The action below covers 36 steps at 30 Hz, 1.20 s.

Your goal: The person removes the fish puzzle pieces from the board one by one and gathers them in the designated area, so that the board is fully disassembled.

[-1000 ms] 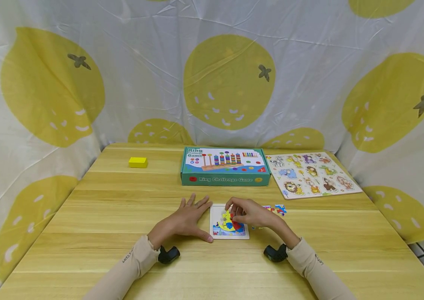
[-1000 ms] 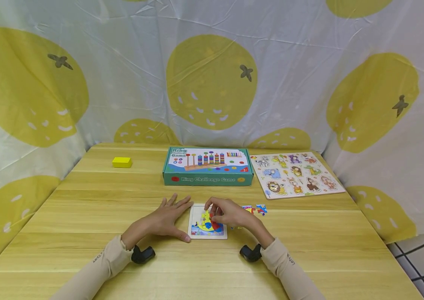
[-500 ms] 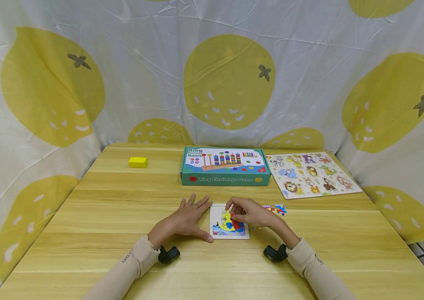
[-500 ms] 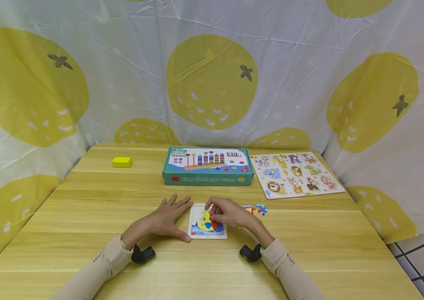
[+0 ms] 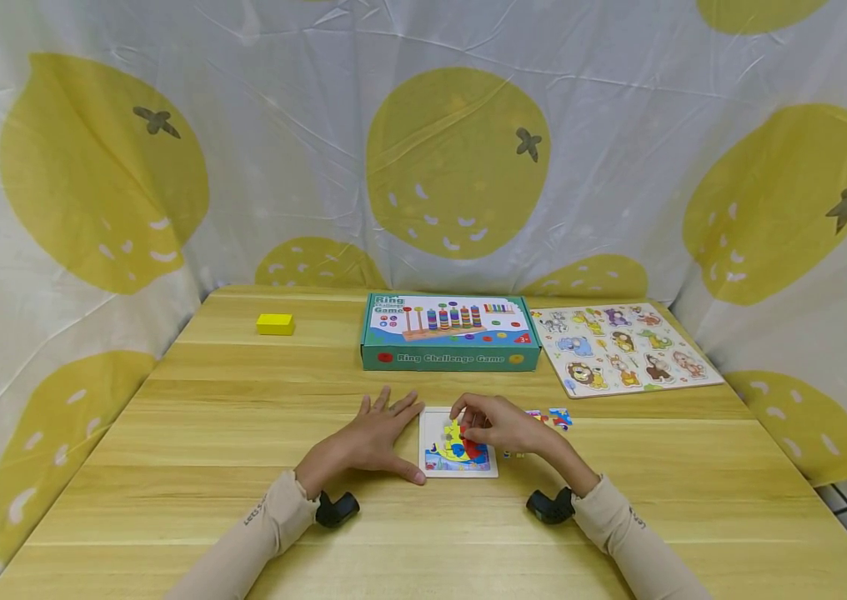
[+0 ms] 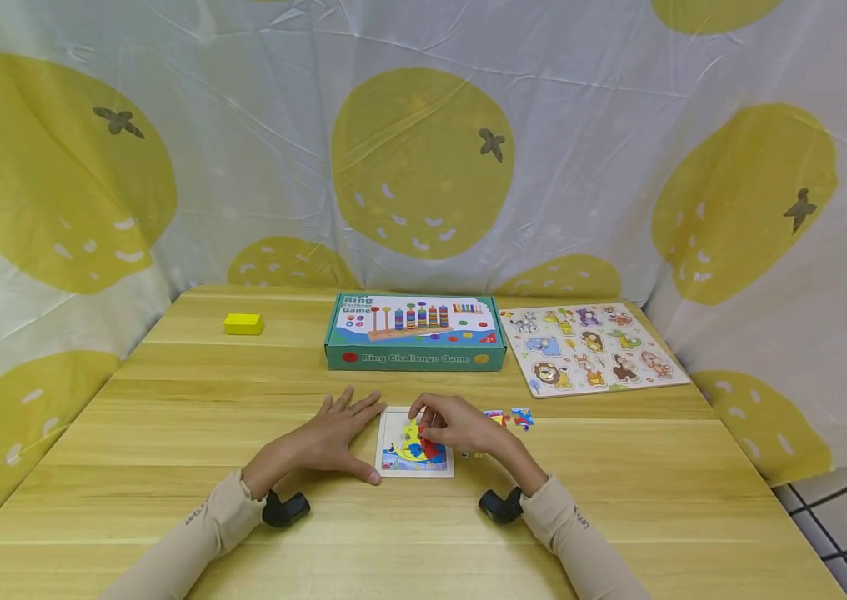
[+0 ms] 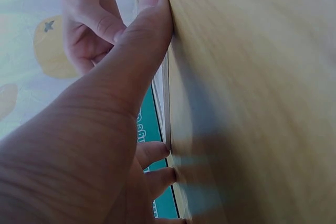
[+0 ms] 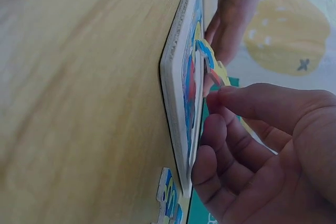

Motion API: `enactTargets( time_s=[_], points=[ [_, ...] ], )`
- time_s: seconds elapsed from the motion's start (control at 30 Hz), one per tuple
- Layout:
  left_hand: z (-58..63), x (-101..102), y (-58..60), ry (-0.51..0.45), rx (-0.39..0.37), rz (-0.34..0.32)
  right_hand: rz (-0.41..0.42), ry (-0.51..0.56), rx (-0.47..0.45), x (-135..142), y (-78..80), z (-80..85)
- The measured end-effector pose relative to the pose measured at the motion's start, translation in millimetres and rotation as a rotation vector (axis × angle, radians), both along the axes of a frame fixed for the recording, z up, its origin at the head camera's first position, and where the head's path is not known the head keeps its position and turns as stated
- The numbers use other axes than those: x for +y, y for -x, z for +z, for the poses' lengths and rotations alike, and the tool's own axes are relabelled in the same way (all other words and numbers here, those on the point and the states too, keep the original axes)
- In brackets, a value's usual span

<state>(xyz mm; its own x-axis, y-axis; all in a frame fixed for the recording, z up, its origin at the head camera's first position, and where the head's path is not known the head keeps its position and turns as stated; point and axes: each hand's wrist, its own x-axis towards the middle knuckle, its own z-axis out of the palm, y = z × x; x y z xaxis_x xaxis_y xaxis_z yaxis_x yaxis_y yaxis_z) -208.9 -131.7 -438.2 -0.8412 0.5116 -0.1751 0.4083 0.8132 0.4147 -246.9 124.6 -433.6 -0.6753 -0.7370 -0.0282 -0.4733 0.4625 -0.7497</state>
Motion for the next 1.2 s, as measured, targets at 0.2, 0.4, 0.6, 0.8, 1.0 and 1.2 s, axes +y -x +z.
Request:
enactTargets(
  time_s=[0.2, 0.4, 0.6, 0.8, 1.0, 1.2],
  points=[
    [-0.6, -0.4, 0.5, -0.004, 0.0, 0.0, -0.006, 0.003, -0.003, -0.4, 0.2, 0.8],
    [-0.4, -0.5, 0.5, -0.003, -0.004, 0.002, -0.009, 0.004, 0.0, -0.4, 0.3, 0.8],
    [-1.1, -0.8, 0.8, -0.006, -0.006, 0.003, -0.011, 0.007, 0.005, -0.4, 0.1, 0.9],
    [-1.7, -1.2, 0.9, -0.007, -0.004, -0.001, -0.006, 0.013, 0.009, -0.3, 0.4, -0.3],
    [-1.3, -1.2, 0.4, -0.007, -0.002, -0.003, 0.003, 0.025, 0.007, 1.2, 0.2, 0.7],
    [0.6, -1.0, -0.9, -0.006, -0.003, -0.003, -0.008, 0.023, -0.003, 5.3, -0.4, 2.8]
  ],
)
